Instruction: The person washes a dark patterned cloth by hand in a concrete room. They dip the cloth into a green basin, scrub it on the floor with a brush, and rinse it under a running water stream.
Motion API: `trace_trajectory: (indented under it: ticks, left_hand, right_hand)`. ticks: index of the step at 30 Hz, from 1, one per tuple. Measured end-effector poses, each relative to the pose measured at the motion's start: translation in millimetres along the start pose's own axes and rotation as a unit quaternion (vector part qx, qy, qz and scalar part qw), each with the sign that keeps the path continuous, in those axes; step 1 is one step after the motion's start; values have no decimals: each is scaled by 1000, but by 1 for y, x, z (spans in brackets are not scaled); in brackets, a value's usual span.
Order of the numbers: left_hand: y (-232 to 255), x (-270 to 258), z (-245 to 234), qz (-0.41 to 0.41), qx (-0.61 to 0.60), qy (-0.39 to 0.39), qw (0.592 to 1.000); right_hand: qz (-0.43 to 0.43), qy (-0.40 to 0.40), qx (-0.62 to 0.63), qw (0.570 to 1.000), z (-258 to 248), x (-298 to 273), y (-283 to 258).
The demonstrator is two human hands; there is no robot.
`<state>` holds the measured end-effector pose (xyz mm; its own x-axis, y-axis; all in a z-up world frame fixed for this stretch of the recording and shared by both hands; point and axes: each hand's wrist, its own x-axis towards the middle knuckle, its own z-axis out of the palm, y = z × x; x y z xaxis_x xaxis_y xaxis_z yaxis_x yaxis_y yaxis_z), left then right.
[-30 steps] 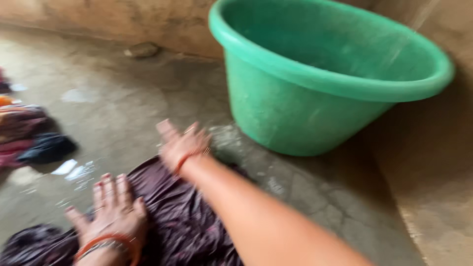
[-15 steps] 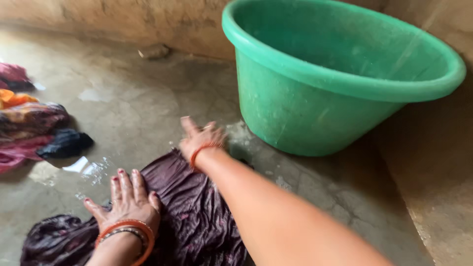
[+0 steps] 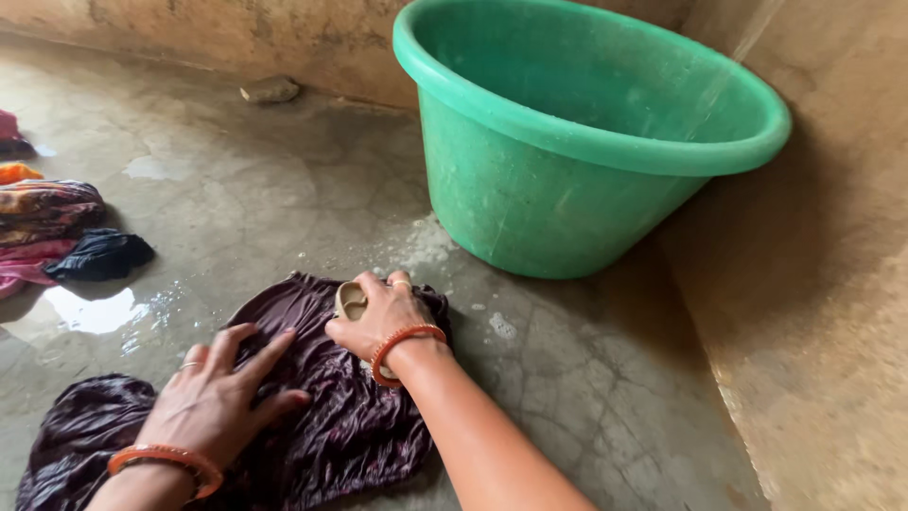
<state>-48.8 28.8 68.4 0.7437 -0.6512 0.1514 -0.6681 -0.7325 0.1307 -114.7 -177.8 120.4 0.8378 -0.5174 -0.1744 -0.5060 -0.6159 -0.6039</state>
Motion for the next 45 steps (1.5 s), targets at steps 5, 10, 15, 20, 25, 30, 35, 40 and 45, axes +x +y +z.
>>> trace_trajectory:
  ticks: [5, 10, 15, 20, 25, 30, 35, 40, 45]
  left_hand:
    - [11, -20, -32, -113, 35, -106, 987]
    - [-8, -13, -43, -191, -49, -11, 980]
    - [-48, -13, -43, -281, -242, -50, 927]
    - [-55, -11, -53, -299, -440, -100, 841]
    - [-104, -1, -82, -413, -354, -72, 836]
    - [-120, -7, -13, -340, -45, 0, 939]
    - [-42, -17, 45, -286, 86, -48, 953]
    - [-15, -18, 10, -299, 107, -84, 945]
    - [-15, -10, 1, -292, 136, -166, 932]
  right_hand:
    - [-35, -41, -37, 998, 9, -17, -5]
    - [-67, -53, -80, 993, 16, -49, -12]
    - [-41, -83, -48, 995, 10, -61, -27]
    - [-20, -101, -63, 993, -55, -41, -69]
    - [-110, 1, -82, 991, -50, -21, -135]
    - [-191, -9, -99, 977, 38, -15, -140]
    - [-351, 9, -157, 923, 92, -16, -91]
    - [-200, 65, -217, 953, 39, 45, -45]
    - [-210, 123, -132, 961, 37, 81, -50]
